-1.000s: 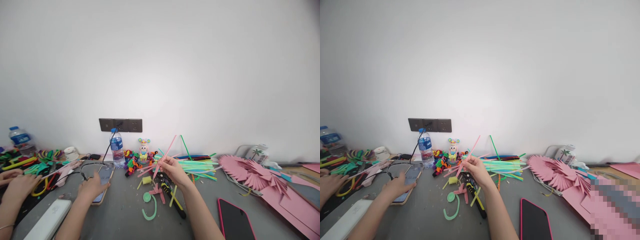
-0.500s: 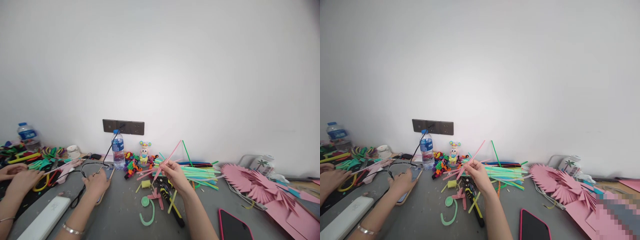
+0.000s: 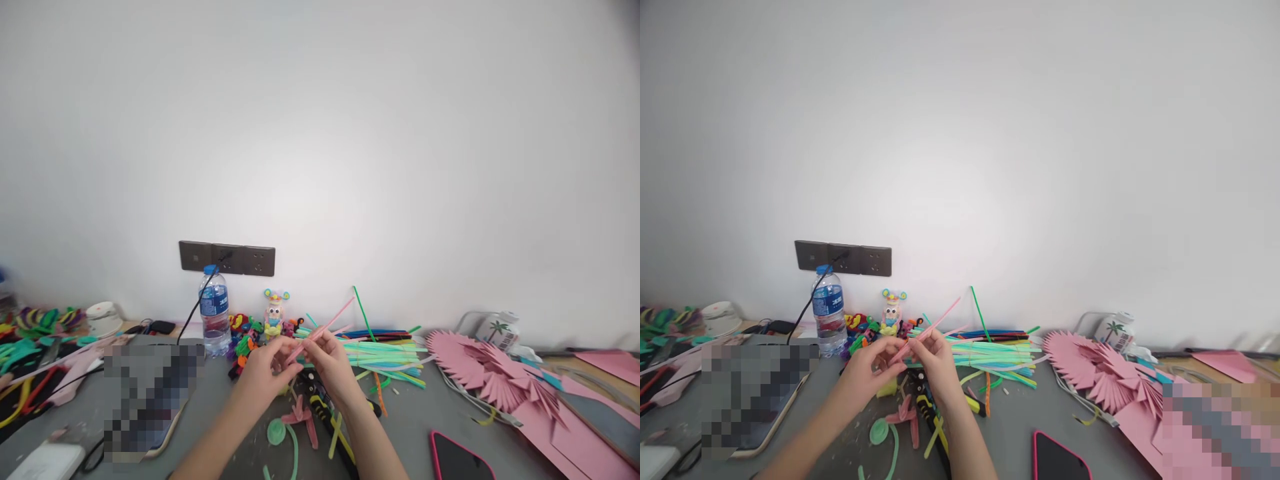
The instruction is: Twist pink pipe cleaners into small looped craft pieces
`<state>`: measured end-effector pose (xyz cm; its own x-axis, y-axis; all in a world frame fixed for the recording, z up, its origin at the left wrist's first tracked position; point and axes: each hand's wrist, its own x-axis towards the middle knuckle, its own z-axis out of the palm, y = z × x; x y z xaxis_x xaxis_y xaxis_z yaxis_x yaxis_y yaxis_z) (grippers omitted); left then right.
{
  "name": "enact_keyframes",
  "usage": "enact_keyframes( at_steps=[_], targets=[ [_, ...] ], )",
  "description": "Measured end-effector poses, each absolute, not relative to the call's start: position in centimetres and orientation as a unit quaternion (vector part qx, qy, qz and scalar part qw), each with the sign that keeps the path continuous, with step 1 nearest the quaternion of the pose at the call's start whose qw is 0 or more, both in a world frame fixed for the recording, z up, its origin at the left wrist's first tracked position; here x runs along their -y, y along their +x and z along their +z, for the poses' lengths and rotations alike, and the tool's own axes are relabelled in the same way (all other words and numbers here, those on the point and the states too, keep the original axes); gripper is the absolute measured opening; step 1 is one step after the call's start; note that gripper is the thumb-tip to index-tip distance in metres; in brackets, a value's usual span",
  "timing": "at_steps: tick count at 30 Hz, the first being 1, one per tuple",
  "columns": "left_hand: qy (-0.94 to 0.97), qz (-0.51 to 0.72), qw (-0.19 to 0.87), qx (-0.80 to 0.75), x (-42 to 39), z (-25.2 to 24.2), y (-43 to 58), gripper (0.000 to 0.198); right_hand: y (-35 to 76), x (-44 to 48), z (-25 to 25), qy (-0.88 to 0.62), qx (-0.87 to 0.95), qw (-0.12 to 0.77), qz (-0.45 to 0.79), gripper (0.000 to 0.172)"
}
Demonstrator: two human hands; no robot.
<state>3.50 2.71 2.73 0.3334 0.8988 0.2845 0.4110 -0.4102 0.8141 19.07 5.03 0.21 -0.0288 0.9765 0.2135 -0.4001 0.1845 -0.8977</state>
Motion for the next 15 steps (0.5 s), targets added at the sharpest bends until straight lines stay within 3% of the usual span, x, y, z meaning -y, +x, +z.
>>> enact_keyframes(
  at_steps=[3, 10, 15],
  targets=[
    [0.708, 0.447, 0.345, -0.424, -4.0, 1.0, 3.5, 0.018, 18.7, -5.1, 0.0, -0.309, 0.467, 0.617, 0.552, 0.031],
    [0.563, 0.555, 0.469, -0.394, -4.2, -2.0, 3.2, 0.031, 18.0, -5.2, -1.0, -0.310, 0.504, 0.577, 0.563, 0.035],
    [0.475, 0.563, 0.547, -0.397, -3.9, -2.1, 4.2, 0.040, 18.3, -5.7, -1.7, -0.314, 0.499, 0.580, 0.562, 0.036]
  ],
)
